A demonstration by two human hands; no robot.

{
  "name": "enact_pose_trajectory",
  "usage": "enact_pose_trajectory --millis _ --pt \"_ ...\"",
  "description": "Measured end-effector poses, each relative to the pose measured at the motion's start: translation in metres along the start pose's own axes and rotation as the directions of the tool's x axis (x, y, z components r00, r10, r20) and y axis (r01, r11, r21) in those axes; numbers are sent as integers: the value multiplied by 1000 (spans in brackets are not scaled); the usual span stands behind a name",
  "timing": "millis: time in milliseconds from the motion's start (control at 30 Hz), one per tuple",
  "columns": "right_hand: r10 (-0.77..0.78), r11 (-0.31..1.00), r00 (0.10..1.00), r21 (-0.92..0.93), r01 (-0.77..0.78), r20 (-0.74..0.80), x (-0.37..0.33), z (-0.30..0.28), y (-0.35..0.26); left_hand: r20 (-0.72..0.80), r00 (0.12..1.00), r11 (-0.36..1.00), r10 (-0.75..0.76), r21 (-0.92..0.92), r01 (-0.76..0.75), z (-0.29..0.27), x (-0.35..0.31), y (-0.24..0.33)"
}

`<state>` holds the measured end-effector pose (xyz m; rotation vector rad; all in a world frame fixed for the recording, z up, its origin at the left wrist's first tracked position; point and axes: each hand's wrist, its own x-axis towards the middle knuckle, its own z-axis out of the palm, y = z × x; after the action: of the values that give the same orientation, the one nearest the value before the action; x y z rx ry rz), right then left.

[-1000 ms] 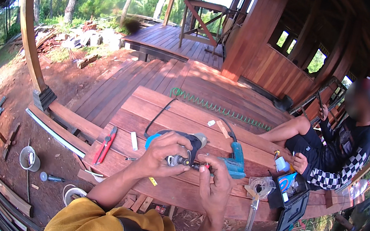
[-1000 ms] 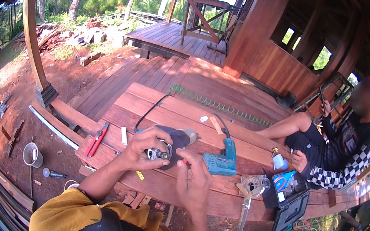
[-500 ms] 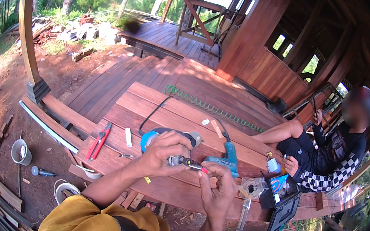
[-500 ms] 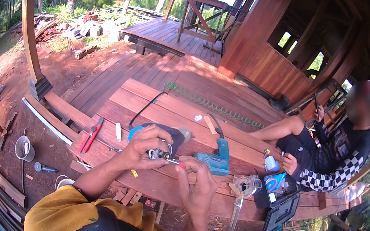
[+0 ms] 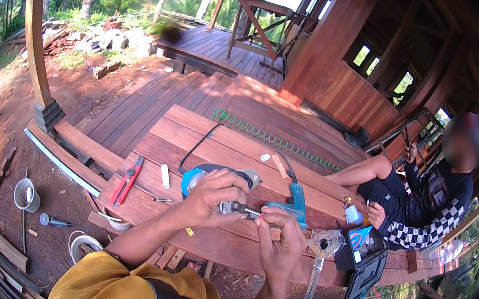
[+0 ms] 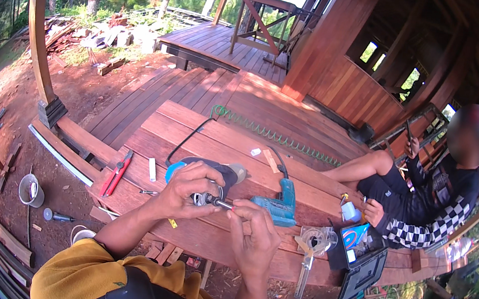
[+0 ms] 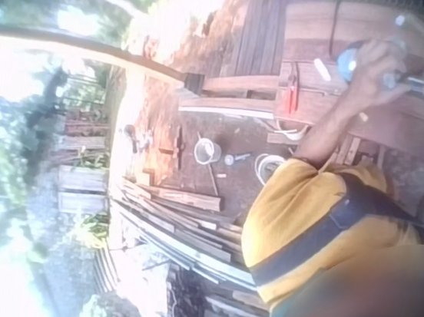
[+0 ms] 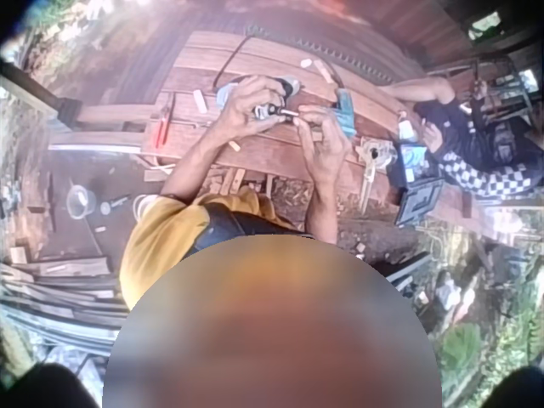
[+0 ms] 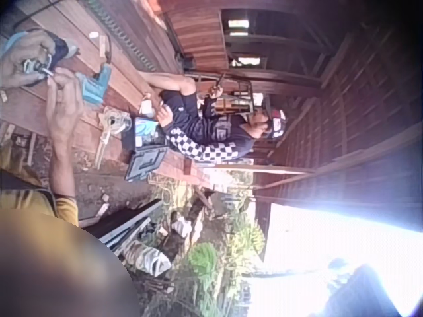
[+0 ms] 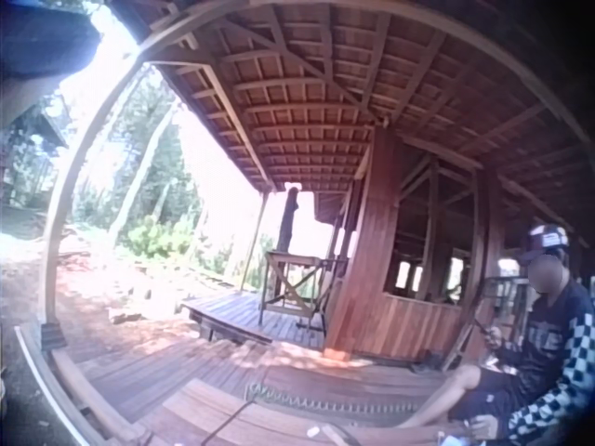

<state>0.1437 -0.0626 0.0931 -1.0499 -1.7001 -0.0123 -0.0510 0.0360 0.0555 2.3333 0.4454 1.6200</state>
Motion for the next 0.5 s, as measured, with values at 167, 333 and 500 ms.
enact_pose_trajectory --millis 167,333,500 --pt "-16 1000 1000 -17 17 19 0 -1 2 4 1000 1000 0 9 -1 1 0 0" --pt "-63 994 997 -83 66 40 1 -3 1 5 1000 1000 5 17 -5 2 0 -1" --pt "-105 971 989 -206 125 106 1 -6 -8 15 1000 1000 5 25 -6 2 0 -1"
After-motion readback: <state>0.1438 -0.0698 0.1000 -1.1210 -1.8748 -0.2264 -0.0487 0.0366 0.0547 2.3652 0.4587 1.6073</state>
